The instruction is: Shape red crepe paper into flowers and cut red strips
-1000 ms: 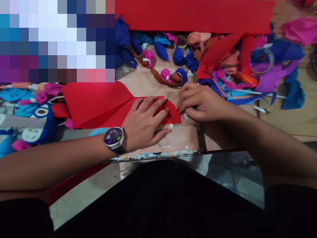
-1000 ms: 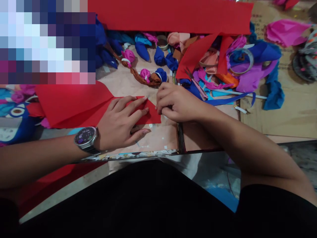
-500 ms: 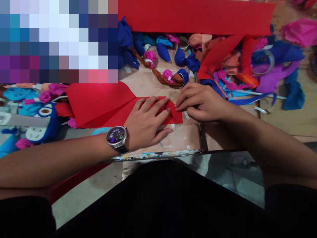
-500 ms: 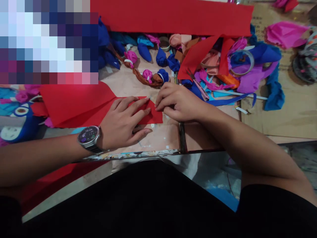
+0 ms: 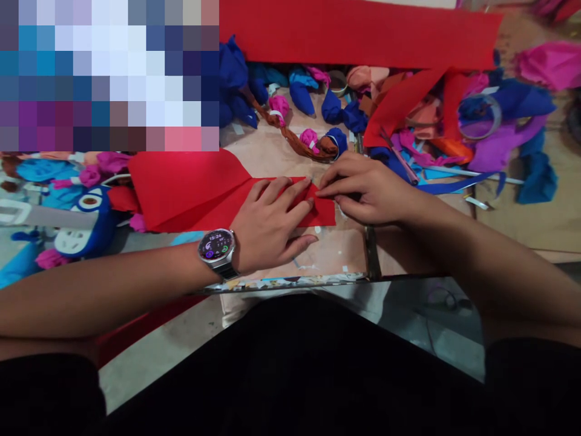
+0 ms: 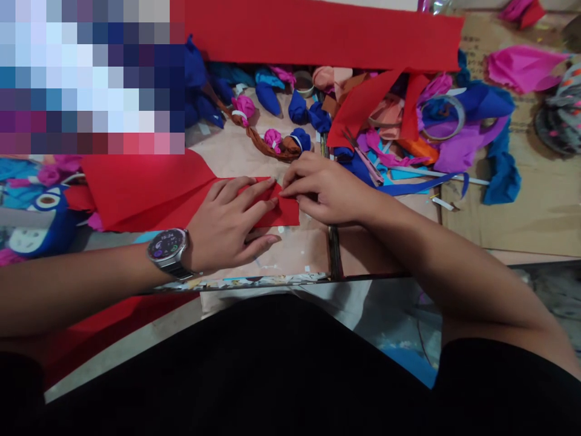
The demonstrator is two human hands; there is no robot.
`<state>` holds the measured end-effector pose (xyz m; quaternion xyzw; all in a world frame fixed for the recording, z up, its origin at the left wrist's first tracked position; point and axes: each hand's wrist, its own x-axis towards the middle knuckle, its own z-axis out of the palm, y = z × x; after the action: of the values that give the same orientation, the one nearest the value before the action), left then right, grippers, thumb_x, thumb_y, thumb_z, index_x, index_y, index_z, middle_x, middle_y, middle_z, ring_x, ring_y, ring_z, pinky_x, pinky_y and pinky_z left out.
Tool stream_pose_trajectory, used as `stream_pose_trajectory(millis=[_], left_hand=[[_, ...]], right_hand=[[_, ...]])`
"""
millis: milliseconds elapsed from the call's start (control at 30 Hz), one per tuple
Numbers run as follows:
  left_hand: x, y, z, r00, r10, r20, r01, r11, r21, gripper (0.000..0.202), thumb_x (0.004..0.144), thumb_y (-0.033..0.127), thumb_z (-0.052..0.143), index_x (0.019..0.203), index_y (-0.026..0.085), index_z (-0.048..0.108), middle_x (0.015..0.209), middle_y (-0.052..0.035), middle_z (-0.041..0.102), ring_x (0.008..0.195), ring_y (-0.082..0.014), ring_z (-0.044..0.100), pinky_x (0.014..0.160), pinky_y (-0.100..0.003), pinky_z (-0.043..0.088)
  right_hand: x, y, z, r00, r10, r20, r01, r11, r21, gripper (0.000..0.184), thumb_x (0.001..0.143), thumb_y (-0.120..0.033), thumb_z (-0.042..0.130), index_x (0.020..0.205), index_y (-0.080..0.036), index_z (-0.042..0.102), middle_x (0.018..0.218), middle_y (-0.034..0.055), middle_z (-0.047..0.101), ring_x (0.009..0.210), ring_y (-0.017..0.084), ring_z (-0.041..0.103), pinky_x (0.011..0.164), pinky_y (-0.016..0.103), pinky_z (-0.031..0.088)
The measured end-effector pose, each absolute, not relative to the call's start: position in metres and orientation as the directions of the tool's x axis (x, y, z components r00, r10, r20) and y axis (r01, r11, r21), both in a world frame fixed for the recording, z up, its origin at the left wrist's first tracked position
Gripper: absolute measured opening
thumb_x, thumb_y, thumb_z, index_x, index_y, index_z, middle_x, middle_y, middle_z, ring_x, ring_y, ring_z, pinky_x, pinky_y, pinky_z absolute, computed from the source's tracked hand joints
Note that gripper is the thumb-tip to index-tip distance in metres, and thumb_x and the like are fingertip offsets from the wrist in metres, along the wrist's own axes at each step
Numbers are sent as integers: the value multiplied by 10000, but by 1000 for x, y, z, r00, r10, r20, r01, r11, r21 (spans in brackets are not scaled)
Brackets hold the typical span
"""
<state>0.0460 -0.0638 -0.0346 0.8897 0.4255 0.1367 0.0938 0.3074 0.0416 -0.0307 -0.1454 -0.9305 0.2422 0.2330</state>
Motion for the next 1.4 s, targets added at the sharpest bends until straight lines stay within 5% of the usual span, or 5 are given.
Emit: stream_pose_trajectory(millis=[367, 667, 900, 1167, 1400], left_hand=[[47, -65, -33, 555, 819, 149, 763, -572, 301, 557, 1001, 645, 560, 1362, 231, 653, 1689, -183, 427, 1492, -464, 392, 1163, -664, 357], [48, -65, -33, 548, 821, 163, 767, -570, 293, 597, 1006, 645, 546, 1428, 228, 617, 1681, -184, 429, 1500, -446, 373, 1183, -646, 335], [48, -56, -30, 512, 837, 194, 765, -547, 340, 649, 1006, 599, 537, 1514, 195, 534, 1521, -185, 562, 1382, -404, 467, 1147, -598, 389], [45, -26, -26, 453, 873, 181, 829, -487, 274, 413, 977, 323, 556, 1359, 236, 686, 1330, -159, 641, 1222, -381, 540, 1025, -591, 450], [51, 2, -27, 480, 855, 197, 829, -515, 218, 268, 997, 275, 535, 1145, 250, 757, 1193, -124, 696, 1134, -334, 602, 1005, -543, 462]], right_hand=[[309, 41, -30, -853, 391, 346, 149, 817, -557, 279, 876, -149, 593, 1003, -241, 824, 928, 46, 758, 950, 238, 675, 914, 446, 546], [307, 40, -30, -860, 332, 388, 107, 860, -499, 319, 844, -118, 581, 1045, -239, 797, 1192, 68, 777, 1088, 278, 669, 985, 506, 543], [306, 38, -28, -874, 312, 373, 110, 873, -475, 331, 805, -84, 583, 1018, -242, 780, 1151, 51, 805, 1067, 279, 648, 981, 511, 547], [307, 37, -30, -867, 329, 374, 128, 873, -471, 313, 795, -64, 591, 973, -218, 797, 1183, 82, 818, 1082, 276, 639, 963, 475, 549], [306, 40, -35, -874, 291, 389, 107, 896, -430, 281, 810, -70, 589, 956, -201, 791, 1174, 90, 815, 1082, 274, 637, 1001, 484, 543]])
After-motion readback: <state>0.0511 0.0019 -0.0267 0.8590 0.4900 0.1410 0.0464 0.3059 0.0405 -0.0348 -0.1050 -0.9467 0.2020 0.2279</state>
